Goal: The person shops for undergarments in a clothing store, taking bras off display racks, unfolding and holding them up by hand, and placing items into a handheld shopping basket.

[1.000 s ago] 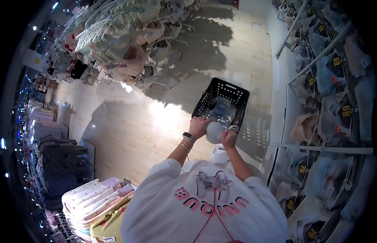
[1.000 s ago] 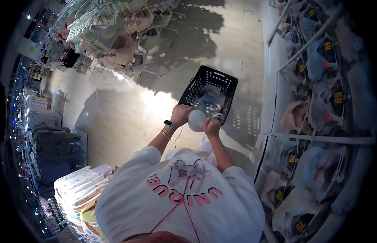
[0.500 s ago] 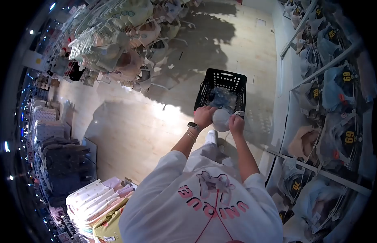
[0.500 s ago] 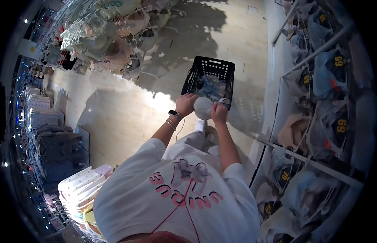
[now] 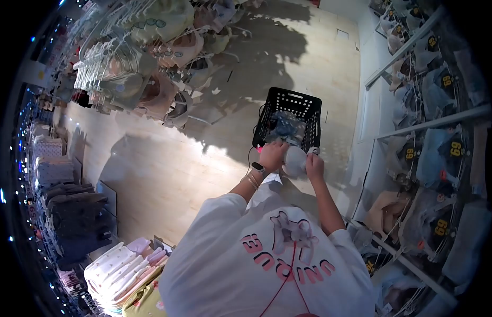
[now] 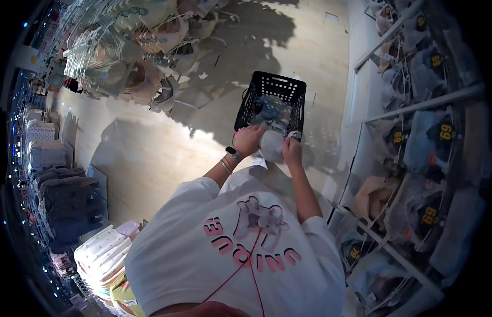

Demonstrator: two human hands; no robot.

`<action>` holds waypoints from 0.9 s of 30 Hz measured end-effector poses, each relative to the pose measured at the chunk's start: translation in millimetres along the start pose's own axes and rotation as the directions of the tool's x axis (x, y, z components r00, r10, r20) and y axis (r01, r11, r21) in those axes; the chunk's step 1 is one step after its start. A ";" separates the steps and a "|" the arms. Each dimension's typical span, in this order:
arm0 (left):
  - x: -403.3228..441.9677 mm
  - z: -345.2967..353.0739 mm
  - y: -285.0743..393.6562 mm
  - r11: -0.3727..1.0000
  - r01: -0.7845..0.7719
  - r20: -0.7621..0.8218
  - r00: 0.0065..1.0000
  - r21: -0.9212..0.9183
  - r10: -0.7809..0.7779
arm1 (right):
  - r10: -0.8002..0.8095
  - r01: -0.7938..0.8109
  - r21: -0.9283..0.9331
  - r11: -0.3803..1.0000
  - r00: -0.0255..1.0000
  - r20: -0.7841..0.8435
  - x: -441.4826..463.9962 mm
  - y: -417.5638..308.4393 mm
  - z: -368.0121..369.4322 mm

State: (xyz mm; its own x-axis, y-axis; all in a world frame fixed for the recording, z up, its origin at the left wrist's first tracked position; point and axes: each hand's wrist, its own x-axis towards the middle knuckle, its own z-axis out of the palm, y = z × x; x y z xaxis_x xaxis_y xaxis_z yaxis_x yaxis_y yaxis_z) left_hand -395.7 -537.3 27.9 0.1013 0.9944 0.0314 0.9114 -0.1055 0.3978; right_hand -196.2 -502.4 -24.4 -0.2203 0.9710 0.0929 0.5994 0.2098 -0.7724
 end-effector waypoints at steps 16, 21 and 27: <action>139.0 1.8 -41.4 0.998 0.053 -0.074 0.996 -0.041 -0.056 | -0.084 0.084 0.044 0.995 0.996 -0.014 148.9 37.5 17.6; 178.1 -9.7 -44.6 0.996 0.081 -0.077 0.993 -0.049 -0.085 | -0.149 0.147 0.047 0.988 0.988 0.041 193.7 37.4 10.9; 226.6 -16.0 -43.4 0.981 0.187 -0.078 0.980 0.059 -0.182 | -0.217 0.190 0.151 0.970 0.957 0.192 251.7 41.7 3.0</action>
State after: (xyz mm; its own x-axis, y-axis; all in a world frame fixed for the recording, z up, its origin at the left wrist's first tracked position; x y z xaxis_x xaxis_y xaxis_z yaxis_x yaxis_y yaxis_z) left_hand -418.7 -307.3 32.5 -0.0975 0.9948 0.0299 0.9362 0.0815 0.3420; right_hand -229.0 -249.6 -35.1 -0.4888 0.8617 0.1363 0.4235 0.3709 -0.8265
